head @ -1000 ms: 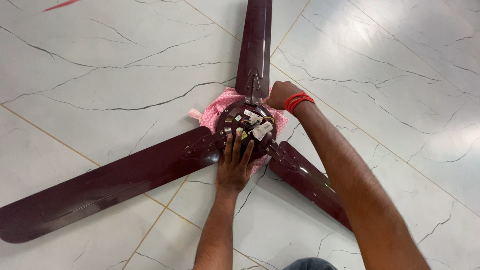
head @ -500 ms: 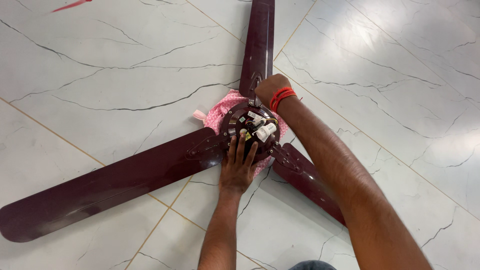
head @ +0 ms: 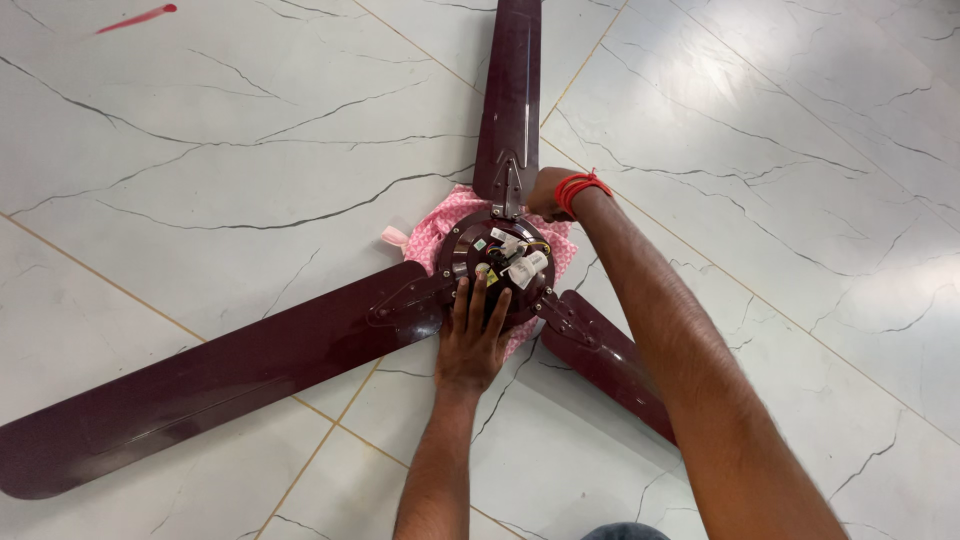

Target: The person uses a screwdriver to tighten screws on the central hub of a ceiling fan lying on the floor. They repeatedly adjust the fan blades and the central motor housing while securing the components.

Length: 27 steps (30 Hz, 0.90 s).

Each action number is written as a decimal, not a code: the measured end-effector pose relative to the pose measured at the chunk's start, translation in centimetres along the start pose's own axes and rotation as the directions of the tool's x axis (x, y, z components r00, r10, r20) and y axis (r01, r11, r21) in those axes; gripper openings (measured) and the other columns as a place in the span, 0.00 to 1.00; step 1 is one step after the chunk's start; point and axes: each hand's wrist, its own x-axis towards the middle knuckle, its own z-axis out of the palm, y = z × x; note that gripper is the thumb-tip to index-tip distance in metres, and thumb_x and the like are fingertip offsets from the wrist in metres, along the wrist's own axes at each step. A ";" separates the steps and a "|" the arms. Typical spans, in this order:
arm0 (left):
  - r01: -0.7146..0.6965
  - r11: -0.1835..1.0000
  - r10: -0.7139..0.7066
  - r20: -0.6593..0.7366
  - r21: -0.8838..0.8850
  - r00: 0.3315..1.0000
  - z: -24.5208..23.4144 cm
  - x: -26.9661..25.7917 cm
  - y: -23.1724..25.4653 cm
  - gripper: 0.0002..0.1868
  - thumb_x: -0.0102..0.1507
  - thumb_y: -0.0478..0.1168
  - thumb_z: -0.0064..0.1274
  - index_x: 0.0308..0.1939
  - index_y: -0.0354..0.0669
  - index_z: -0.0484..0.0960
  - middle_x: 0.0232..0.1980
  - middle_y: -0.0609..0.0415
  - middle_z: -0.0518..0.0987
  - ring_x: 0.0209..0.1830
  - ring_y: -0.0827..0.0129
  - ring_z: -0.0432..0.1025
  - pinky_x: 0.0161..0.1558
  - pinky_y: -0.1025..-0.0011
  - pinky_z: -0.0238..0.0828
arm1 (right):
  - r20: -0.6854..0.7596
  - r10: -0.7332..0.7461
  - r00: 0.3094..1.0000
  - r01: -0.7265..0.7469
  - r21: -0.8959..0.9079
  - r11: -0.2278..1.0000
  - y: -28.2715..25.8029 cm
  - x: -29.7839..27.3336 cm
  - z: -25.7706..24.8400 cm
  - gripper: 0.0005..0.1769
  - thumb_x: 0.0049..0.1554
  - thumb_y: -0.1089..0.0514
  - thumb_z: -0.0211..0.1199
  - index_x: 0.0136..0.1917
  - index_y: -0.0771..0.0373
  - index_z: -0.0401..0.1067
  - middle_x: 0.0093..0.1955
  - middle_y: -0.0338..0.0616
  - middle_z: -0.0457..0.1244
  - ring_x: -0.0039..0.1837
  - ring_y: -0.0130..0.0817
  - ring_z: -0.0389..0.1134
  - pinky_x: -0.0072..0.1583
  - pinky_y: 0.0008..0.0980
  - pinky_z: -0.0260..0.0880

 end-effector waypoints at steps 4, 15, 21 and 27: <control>0.020 1.000 -0.020 0.042 0.006 0.999 0.0 0.0 0.0 0.46 0.63 0.54 0.59 0.80 0.60 0.50 0.84 0.45 0.49 0.82 0.45 0.47 0.66 0.45 0.63 | -0.125 -0.224 0.967 0.151 -0.427 0.892 -0.9 -1.8 -0.1 0.17 0.57 0.48 0.68 0.47 0.65 0.78 0.48 0.56 0.71 0.49 0.48 0.73 0.50 0.45 0.73; 0.038 0.999 -0.039 0.077 0.009 0.996 0.1 0.2 -0.1 0.47 0.62 0.55 0.58 0.80 0.63 0.49 0.83 0.46 0.48 0.82 0.46 0.44 0.69 0.40 0.58 | -0.060 -0.528 0.847 0.248 -0.834 0.493 -3.7 -4.2 1.1 0.09 0.59 0.59 0.62 0.42 0.57 0.82 0.47 0.46 0.73 0.53 0.47 0.75 0.50 0.44 0.77; 0.027 0.999 -0.029 0.055 0.040 0.998 0.0 0.2 -0.1 0.46 0.63 0.55 0.58 0.80 0.63 0.49 0.83 0.47 0.48 0.82 0.47 0.45 0.69 0.40 0.58 | -0.105 -0.154 0.982 0.102 -0.390 0.915 -1.8 -1.1 0.2 0.10 0.54 0.57 0.64 0.43 0.65 0.80 0.48 0.55 0.74 0.50 0.48 0.77 0.50 0.44 0.76; 0.011 1.000 -0.011 0.016 0.011 1.000 0.2 -0.1 0.0 0.46 0.64 0.55 0.58 0.81 0.61 0.49 0.83 0.47 0.48 0.82 0.46 0.46 0.68 0.44 0.61 | -0.032 -0.151 0.988 0.127 -0.388 0.913 -1.5 0.4 -0.2 0.13 0.55 0.53 0.65 0.44 0.66 0.80 0.49 0.56 0.73 0.51 0.48 0.75 0.50 0.44 0.74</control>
